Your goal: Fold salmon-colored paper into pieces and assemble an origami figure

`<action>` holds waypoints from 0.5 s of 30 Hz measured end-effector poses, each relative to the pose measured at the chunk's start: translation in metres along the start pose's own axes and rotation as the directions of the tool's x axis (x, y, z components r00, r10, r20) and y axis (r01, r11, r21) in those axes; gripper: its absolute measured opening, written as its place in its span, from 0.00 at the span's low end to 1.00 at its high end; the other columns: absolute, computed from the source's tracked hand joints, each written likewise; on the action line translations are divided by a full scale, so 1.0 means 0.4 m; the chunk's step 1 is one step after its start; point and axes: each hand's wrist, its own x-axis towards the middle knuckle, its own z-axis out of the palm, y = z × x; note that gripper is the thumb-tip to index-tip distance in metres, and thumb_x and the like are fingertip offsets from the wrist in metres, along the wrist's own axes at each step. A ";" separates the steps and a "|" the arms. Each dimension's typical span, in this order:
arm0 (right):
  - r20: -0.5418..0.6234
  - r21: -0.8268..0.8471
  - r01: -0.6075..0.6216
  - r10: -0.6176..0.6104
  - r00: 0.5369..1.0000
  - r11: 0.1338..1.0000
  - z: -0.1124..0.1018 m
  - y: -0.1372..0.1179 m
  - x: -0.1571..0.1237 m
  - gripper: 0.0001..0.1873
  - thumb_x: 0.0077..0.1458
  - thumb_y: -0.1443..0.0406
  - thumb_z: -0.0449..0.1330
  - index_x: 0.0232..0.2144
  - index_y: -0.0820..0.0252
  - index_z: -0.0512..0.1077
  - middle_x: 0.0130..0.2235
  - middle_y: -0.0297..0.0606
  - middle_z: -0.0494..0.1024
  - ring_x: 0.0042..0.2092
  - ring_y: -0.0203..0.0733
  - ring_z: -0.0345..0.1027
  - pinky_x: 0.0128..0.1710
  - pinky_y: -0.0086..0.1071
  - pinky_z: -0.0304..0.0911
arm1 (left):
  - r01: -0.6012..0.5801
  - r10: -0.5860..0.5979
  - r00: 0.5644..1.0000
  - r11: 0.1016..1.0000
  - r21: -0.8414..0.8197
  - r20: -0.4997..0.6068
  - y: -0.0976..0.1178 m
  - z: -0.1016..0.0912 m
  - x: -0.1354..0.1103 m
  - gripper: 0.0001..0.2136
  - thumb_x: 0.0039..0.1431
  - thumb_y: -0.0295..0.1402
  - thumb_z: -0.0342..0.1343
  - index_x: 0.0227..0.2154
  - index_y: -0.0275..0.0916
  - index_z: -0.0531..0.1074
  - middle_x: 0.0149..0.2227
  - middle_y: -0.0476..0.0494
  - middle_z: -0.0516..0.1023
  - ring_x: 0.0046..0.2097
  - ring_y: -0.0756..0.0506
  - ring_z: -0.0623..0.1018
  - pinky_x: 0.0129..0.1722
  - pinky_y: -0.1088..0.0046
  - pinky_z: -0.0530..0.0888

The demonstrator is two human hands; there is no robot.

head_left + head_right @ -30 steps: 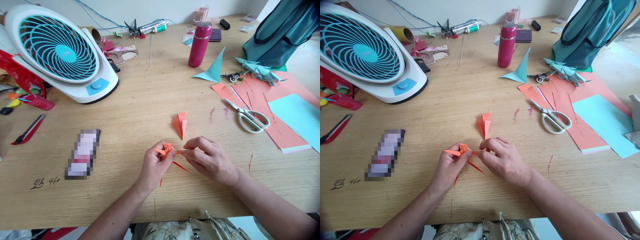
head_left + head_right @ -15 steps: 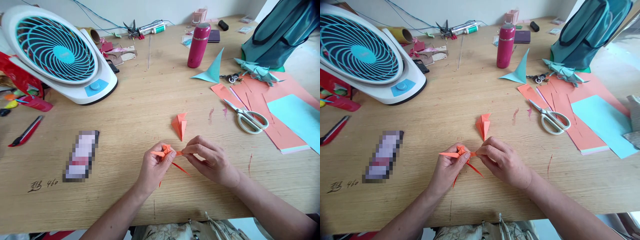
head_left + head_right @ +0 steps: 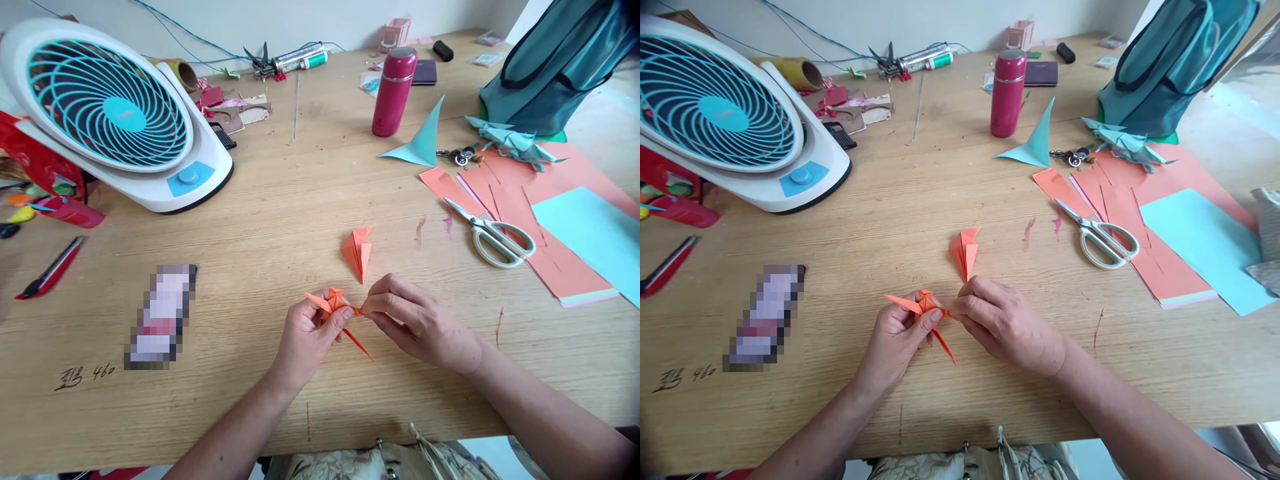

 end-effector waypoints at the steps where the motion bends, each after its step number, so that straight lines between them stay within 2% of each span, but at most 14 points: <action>1: -0.004 0.001 0.002 -0.002 1.000 1.000 0.001 0.001 -0.001 0.07 0.67 0.72 0.54 0.43 0.61 0.71 0.38 0.42 0.74 0.36 0.39 0.70 0.34 0.31 0.68 | 0.012 -0.012 1.000 1.000 -0.023 0.003 -0.005 0.000 0.001 0.13 0.58 0.42 0.64 0.28 0.36 0.74 0.27 0.51 0.68 0.28 0.52 0.67 0.26 0.77 0.66; 5: 0.012 0.055 -0.004 0.003 1.000 0.999 0.005 0.003 -0.003 0.09 0.68 0.72 0.53 0.45 0.60 0.72 0.38 0.42 0.74 0.37 0.39 0.70 0.35 0.31 0.68 | 0.045 -0.045 0.999 0.997 -0.070 0.003 -0.022 -0.002 0.002 0.14 0.54 0.43 0.67 0.30 0.36 0.77 0.28 0.49 0.72 0.30 0.51 0.70 0.30 0.76 0.70; 8: 0.024 0.136 -0.057 0.055 0.998 0.989 0.006 0.001 -0.003 0.09 0.67 0.72 0.54 0.45 0.60 0.73 0.39 0.42 0.73 0.38 0.39 0.70 0.36 0.31 0.68 | 0.050 -0.051 0.999 0.994 -0.099 -0.010 -0.030 -0.004 0.002 0.14 0.54 0.43 0.68 0.30 0.36 0.78 0.29 0.48 0.74 0.31 0.50 0.71 0.31 0.76 0.72; 15: -0.075 0.213 -0.132 0.151 0.986 0.968 0.018 -0.010 0.004 0.06 0.65 0.73 0.57 0.40 0.59 0.72 0.36 0.39 0.74 0.36 0.37 0.69 0.34 0.31 0.66 | 0.079 -0.078 0.997 0.976 -0.204 0.015 -0.028 -0.001 0.002 0.14 0.51 0.44 0.71 0.30 0.37 0.79 0.29 0.49 0.76 0.32 0.52 0.71 0.34 0.76 0.71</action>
